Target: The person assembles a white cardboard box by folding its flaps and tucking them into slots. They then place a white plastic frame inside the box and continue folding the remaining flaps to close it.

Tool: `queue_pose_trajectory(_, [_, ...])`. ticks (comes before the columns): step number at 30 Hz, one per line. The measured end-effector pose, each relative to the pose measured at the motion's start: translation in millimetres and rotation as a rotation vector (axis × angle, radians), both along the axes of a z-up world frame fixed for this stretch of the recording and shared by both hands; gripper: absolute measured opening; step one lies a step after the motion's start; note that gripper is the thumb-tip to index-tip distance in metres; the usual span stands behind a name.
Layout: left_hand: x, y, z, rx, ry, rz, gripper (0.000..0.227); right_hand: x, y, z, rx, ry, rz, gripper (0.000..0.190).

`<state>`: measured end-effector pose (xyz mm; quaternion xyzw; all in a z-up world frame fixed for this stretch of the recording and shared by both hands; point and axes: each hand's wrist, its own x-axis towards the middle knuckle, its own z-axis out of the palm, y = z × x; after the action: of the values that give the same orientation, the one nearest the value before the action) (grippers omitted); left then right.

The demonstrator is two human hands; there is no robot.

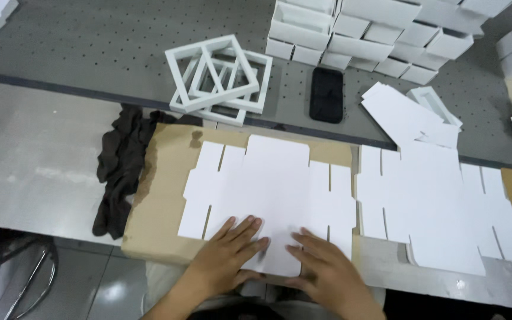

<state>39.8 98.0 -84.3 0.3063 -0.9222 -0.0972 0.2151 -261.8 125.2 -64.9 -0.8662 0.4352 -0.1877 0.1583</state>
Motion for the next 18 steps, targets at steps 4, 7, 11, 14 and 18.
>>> queue_pose_trajectory(4, [-1.0, -1.9, 0.4, -0.004, 0.005, 0.002, 0.063, 24.9, -5.3, -17.2, -0.161, -0.038, 0.021, 0.070])
queue_pose_trajectory(7, [-0.9, -5.9, 2.5, 0.006, 0.000, -0.007, 0.064, 28.9, -5.4, -1.1, -0.195, -0.019, 0.013, 0.061])
queue_pose_trajectory(11, [-1.6, -1.3, 12.7, 0.012, -0.048, 0.037, 0.053, 35.9, -6.8, 34.4, -0.226, 0.097, 0.070, 0.040])
queue_pose_trajectory(14, [-1.8, 4.1, 21.3, -0.177, -0.058, 0.153, 0.032, 37.5, -4.2, 37.6, -0.414, 0.160, 0.086, 0.028])
queue_pose_trajectory(18, [0.7, 6.2, 21.6, -0.226, -0.148, 0.167, 0.031, 45.1, -0.5, 41.9, -0.401, 0.177, 0.080, 0.029])
